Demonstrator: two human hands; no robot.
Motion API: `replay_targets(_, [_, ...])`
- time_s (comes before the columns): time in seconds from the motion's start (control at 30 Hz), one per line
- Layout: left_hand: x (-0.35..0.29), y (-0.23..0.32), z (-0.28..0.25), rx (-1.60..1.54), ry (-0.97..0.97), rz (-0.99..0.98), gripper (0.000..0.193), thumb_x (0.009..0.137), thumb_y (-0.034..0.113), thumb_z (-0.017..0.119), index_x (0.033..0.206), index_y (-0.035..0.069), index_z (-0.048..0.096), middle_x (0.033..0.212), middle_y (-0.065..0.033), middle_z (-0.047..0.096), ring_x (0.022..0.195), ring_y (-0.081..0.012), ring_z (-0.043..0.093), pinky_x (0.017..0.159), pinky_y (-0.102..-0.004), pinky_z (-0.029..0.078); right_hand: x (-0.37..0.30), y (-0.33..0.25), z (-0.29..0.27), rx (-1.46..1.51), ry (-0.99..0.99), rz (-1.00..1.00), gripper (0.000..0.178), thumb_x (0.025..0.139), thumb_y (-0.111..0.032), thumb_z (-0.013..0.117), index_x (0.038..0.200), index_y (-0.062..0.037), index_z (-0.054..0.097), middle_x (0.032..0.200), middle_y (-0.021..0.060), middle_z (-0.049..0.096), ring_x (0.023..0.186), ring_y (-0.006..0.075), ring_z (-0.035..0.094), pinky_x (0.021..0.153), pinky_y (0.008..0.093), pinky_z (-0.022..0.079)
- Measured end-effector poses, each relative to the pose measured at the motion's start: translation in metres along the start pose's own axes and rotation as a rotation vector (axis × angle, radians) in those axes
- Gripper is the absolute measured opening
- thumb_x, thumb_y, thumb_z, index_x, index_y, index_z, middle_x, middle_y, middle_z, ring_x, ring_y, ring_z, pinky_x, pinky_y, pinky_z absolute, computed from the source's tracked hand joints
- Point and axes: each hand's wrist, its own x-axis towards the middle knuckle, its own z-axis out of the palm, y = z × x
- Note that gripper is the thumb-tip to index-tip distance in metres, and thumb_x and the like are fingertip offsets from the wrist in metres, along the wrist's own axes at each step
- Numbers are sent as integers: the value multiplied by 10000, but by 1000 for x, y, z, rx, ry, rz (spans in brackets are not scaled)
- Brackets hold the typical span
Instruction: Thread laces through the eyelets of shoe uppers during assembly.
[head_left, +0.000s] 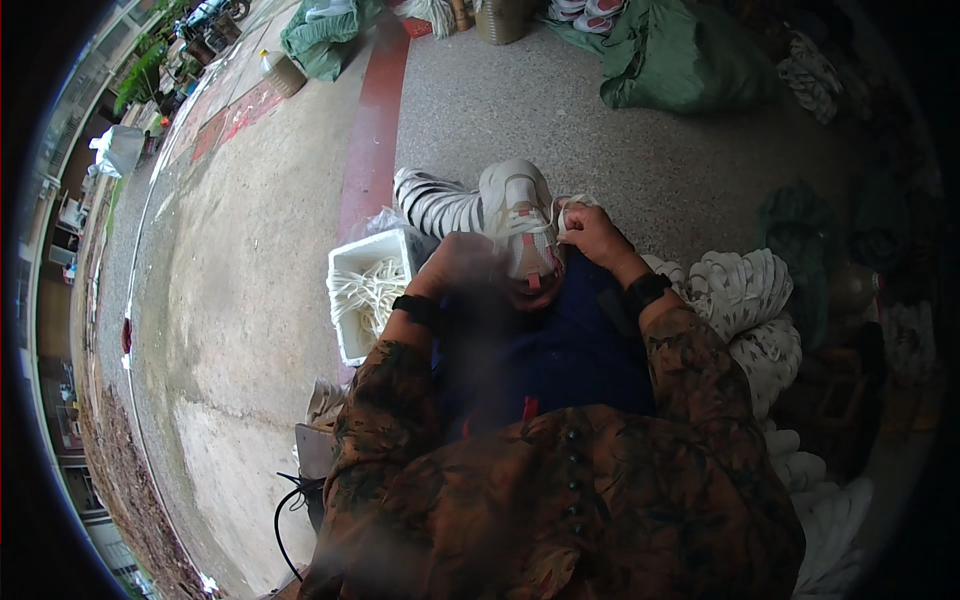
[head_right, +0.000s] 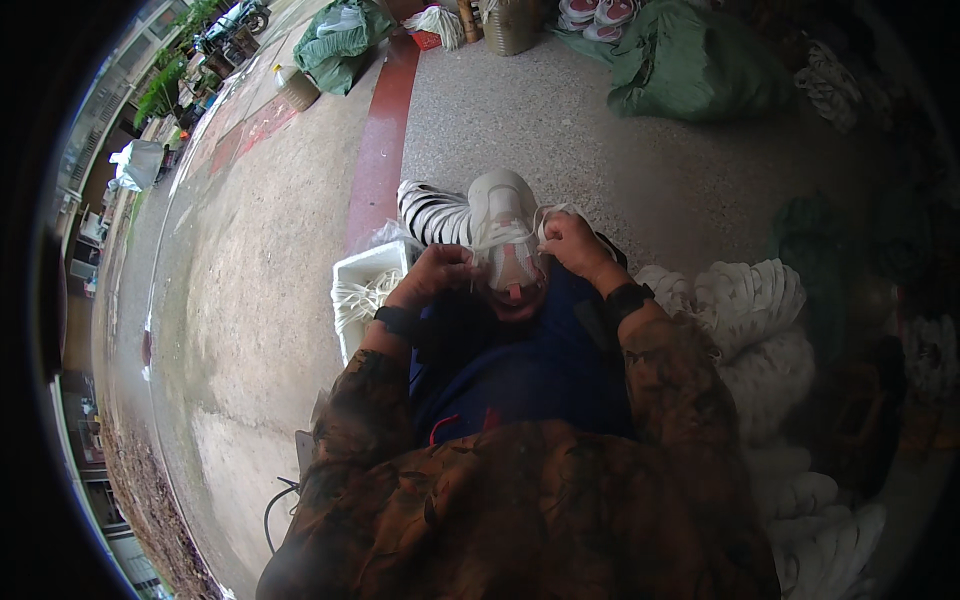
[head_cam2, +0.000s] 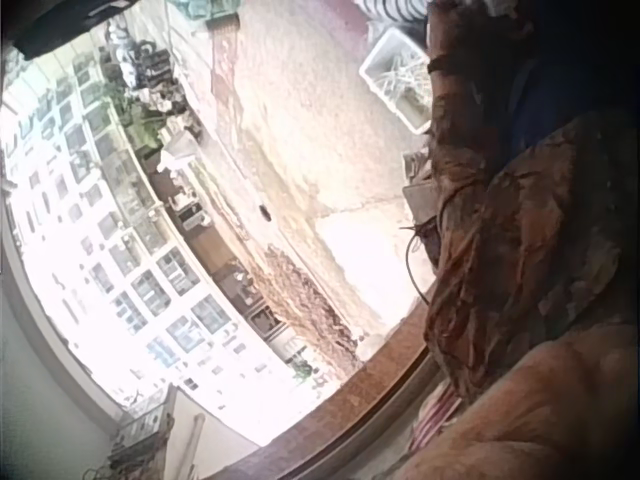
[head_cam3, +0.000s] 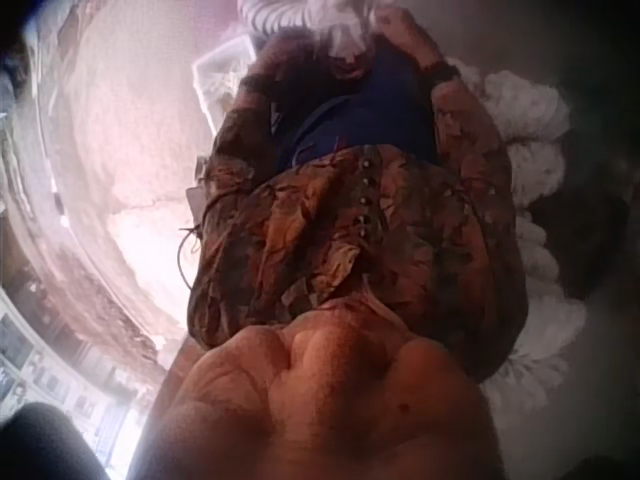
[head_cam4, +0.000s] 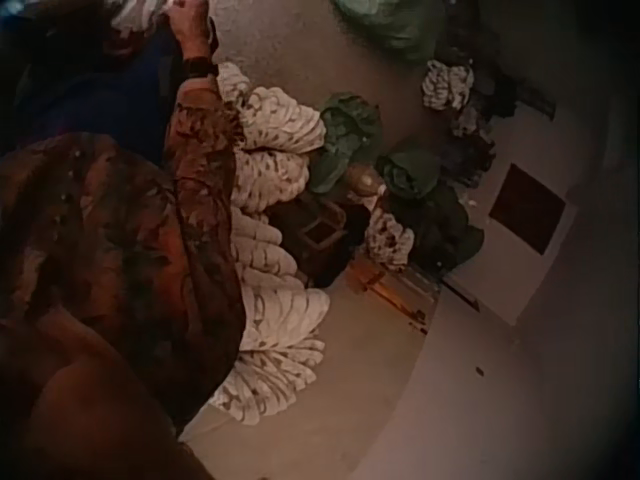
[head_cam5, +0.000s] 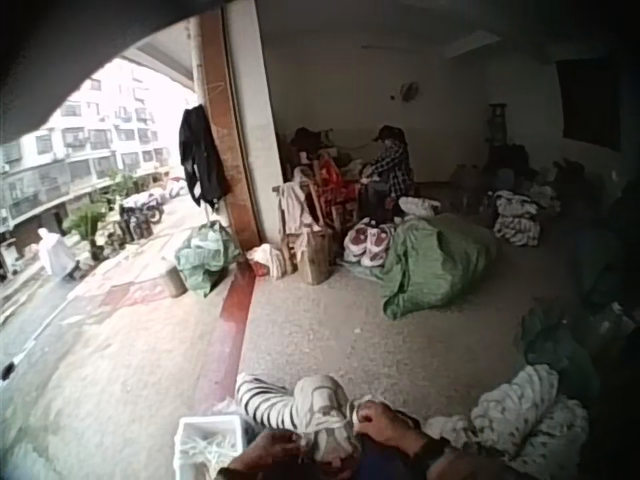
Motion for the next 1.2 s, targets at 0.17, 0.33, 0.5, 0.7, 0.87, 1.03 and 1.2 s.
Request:
replay_targets(0.17, [11, 10, 10, -307, 443, -190, 97, 774, 102, 642, 767, 5, 638, 700, -28, 623, 621, -89, 568, 543, -245, 464, 4, 9, 23, 223, 252, 163, 149, 678, -47, 705, 647, 19, 575, 694, 77, 581, 601, 125, 524, 576, 288, 434])
replay_targets(0.33, [8, 1, 14, -328, 447, -93, 82, 774, 84, 642, 750, 7, 628, 681, -28, 622, 608, -91, 569, 520, -237, 456, 7, 2, 22, 59, 192, 200, 195, 666, -76, 729, 630, 12, 558, 717, 112, 603, 598, 150, 533, 558, 299, 435])
replay_targets(0.5, [5, 3, 16, -349, 420, -123, 48, 822, 83, 659, 798, 49, 635, 716, 34, 618, 648, -36, 531, 608, -198, 436, 6, -17, 43, -618, 314, -152, 124, 706, -75, 613, 611, -21, 555, 672, 179, 602, 631, 338, 601, 592, 417, 482])
replay_targets(0.7, [5, -3, 17, -263, 477, -56, 60, 818, 95, 667, 798, 49, 634, 704, 26, 615, 627, -46, 531, 592, -199, 429, 20, -7, 36, -192, 223, 239, 115, 710, -104, 612, 631, -24, 590, 670, 204, 608, 644, 366, 614, 602, 436, 497])
replay_targets(0.87, [1, 11, 29, -410, 391, -141, 77, 802, 99, 668, 803, 29, 636, 698, 1, 621, 597, -81, 550, 568, -215, 443, 9, -8, 49, -163, 428, 221, 139, 720, -122, 641, 636, -24, 589, 636, 191, 602, 598, 346, 615, 581, 429, 501])
replay_targets(1.03, [21, 40, 60, -227, 268, -24, 125, 784, 105, 630, 809, -16, 642, 702, -54, 632, 599, -133, 580, 542, -281, 467, -10, -26, 51, -637, 360, 70, 58, 759, -78, 606, 767, -28, 577, 735, 193, 604, 667, 365, 609, 619, 441, 512])
replay_targets(1.2, [58, -4, 64, 723, 439, 151, 128, 786, 151, 568, 763, 43, 632, 739, -150, 634, 642, -282, 629, 563, -367, 486, -20, -46, 64, -536, 350, 6, 124, 772, -85, 585, 860, -5, 549, 909, 229, 576, 782, 391, 599, 685, 438, 508])
